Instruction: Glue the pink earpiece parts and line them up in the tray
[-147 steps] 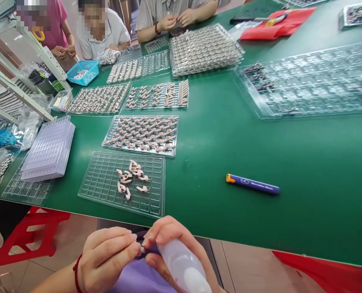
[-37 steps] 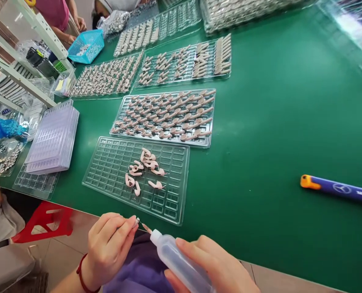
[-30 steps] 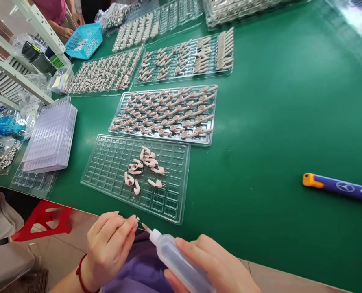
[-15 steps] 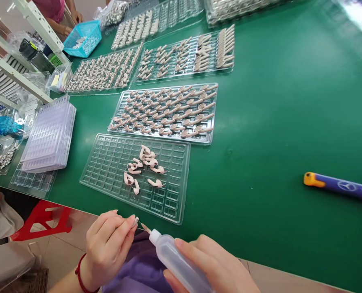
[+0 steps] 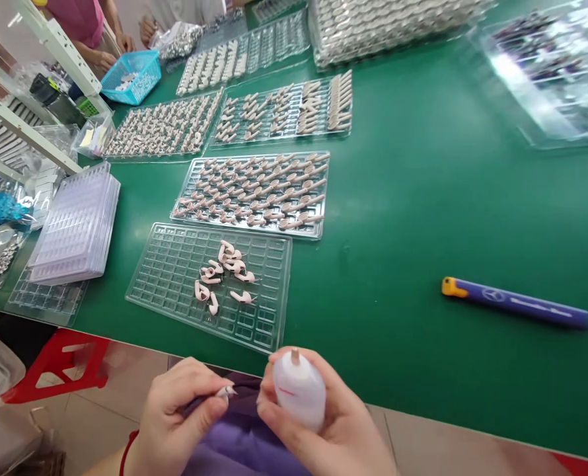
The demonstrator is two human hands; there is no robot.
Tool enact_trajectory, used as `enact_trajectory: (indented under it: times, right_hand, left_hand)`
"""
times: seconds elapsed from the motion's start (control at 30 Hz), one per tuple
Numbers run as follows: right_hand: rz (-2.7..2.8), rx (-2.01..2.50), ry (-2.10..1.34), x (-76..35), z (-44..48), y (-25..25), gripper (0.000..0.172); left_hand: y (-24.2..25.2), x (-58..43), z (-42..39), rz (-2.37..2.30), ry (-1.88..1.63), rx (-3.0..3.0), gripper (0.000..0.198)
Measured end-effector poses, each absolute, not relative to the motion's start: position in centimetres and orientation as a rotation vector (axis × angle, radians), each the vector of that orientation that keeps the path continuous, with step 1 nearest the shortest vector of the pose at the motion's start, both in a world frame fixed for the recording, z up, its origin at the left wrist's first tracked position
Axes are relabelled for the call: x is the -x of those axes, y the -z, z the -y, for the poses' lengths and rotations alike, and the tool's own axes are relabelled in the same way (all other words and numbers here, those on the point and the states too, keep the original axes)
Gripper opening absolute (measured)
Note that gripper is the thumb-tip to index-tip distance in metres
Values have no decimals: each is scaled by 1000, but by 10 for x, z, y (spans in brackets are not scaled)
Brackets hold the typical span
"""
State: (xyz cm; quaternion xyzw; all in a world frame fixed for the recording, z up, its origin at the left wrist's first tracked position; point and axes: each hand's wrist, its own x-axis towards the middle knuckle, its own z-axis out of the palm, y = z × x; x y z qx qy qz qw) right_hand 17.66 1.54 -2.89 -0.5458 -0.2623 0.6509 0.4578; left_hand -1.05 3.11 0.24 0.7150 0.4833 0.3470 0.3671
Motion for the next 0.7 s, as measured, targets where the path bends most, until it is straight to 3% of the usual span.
enact_trajectory:
  times: [0.2,0.7]
  right_hand:
    - [463,1185,-1727,-163,-18,19,36]
    - [251,855,-2001,-154,-14,19,48]
  left_hand:
    - [-2,1,-26,-1177,-878,-1571,23]
    - [-8,3,-24,-1046,-993,-1784,21]
